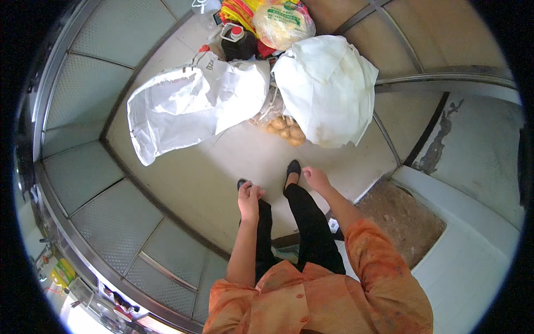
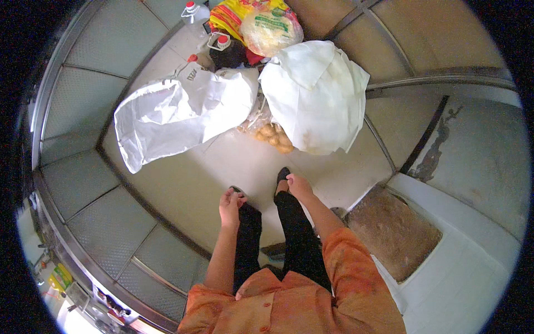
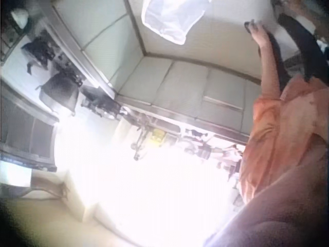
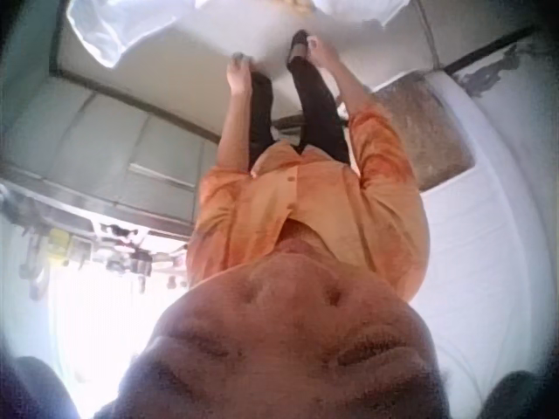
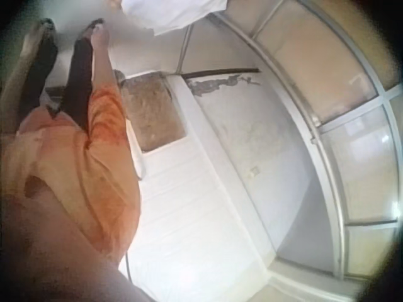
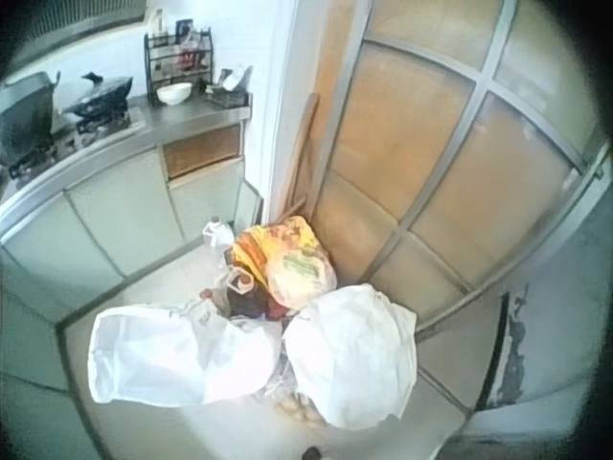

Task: The person retrieves potatoes from a plastic bag on the floor, selects several, and begins peeling them with a handheld peeler over a waste bin. The person stands and rotates the potatoes while removing the skin.

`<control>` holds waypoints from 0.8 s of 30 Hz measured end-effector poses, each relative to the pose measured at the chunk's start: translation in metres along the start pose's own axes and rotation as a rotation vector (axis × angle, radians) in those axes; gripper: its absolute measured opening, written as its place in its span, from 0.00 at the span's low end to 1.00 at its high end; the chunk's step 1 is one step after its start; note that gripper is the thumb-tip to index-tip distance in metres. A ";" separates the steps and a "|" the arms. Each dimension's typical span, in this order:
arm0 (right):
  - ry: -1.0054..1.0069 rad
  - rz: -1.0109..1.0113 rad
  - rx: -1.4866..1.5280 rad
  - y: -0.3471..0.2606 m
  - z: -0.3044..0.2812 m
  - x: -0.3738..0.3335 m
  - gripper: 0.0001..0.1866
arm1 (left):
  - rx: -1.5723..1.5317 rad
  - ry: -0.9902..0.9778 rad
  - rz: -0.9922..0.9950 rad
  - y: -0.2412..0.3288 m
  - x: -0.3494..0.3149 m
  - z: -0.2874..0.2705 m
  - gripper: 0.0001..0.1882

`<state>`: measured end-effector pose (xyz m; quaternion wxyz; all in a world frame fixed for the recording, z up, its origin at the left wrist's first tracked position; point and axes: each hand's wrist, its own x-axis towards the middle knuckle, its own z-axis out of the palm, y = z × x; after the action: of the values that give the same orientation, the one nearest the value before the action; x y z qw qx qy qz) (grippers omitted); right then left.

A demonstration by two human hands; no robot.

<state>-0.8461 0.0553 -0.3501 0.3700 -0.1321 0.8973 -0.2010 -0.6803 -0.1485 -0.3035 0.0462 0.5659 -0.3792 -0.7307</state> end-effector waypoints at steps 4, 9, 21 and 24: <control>0.014 0.016 0.068 0.009 0.024 -0.018 0.11 | -0.006 0.003 -0.007 -0.010 0.003 -0.013 0.17; 0.035 -0.049 0.197 -0.011 0.085 -0.043 0.10 | -0.042 0.044 -0.026 -0.007 0.004 -0.028 0.18; -0.111 -0.127 0.218 0.014 0.169 -0.029 0.10 | 0.169 -0.018 0.064 -0.067 0.080 -0.016 0.19; -0.153 -0.074 0.228 0.020 0.177 -0.013 0.11 | 0.245 -0.060 0.097 -0.081 0.105 -0.018 0.19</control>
<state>-0.7122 0.0310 -0.4654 0.4421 -0.1375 0.8325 -0.3043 -0.6725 -0.1529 -0.4369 0.0005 0.5261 -0.4935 -0.6926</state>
